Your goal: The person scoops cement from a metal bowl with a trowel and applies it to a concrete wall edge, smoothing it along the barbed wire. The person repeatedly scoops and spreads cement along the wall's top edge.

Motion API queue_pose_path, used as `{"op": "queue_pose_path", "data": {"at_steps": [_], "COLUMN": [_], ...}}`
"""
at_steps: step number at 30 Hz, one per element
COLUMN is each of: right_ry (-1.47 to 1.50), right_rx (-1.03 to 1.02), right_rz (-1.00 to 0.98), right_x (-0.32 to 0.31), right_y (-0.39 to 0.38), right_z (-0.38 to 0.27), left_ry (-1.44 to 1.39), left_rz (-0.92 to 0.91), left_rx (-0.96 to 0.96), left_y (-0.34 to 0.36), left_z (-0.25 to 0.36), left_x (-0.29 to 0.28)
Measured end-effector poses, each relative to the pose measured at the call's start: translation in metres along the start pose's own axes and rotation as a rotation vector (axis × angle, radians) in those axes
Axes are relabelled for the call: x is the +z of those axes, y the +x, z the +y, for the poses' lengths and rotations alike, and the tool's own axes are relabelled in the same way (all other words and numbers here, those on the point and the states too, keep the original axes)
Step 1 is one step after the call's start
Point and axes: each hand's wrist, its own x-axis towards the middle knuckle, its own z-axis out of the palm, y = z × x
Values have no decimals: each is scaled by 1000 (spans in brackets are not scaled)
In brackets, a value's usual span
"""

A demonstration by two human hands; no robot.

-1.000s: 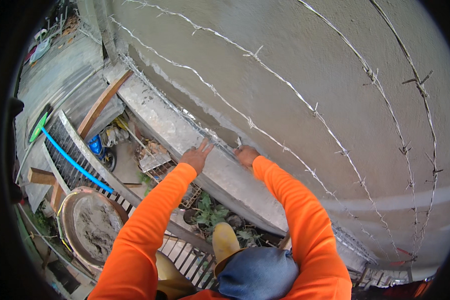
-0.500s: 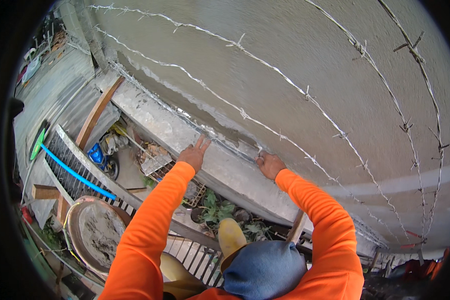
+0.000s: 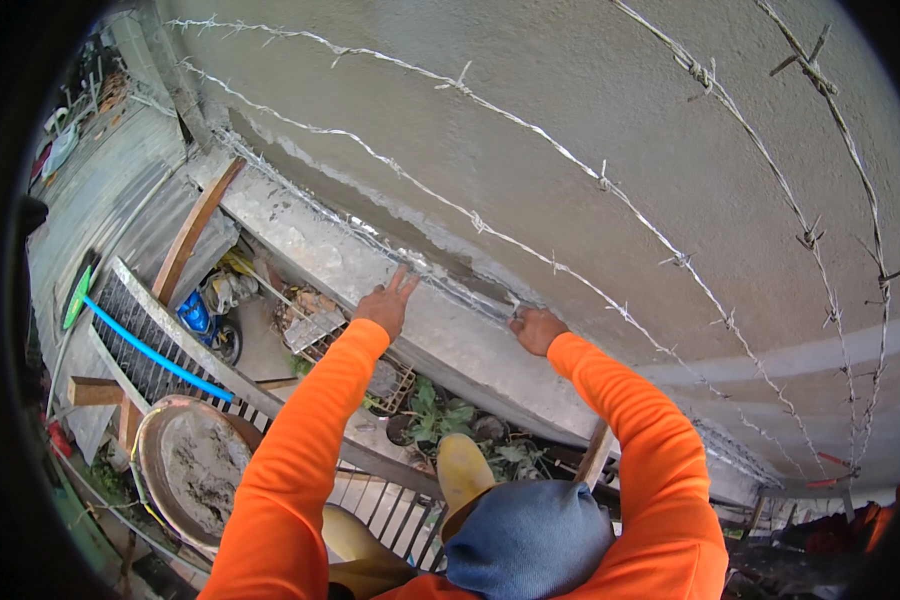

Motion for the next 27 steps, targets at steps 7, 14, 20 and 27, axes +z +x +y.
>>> {"op": "queue_pose_path", "data": {"at_steps": [7,14,20,27], "right_ry": [71,32,38,176], "right_rx": [13,2,-71,-4], "right_rz": [65,100,137,253], "right_x": [-1,4,3,8], "right_y": [-3,7,4,-18], "right_z": [-1,1,6,-5], "left_ry": [1,34,24,38], "left_rz": [-4,-8,0,16], "left_rx": [1,25,16,22], "left_y": [1,-1,0,4], "left_z": [1,0,2,-1], "left_x": [0,-4,-5,1]}}
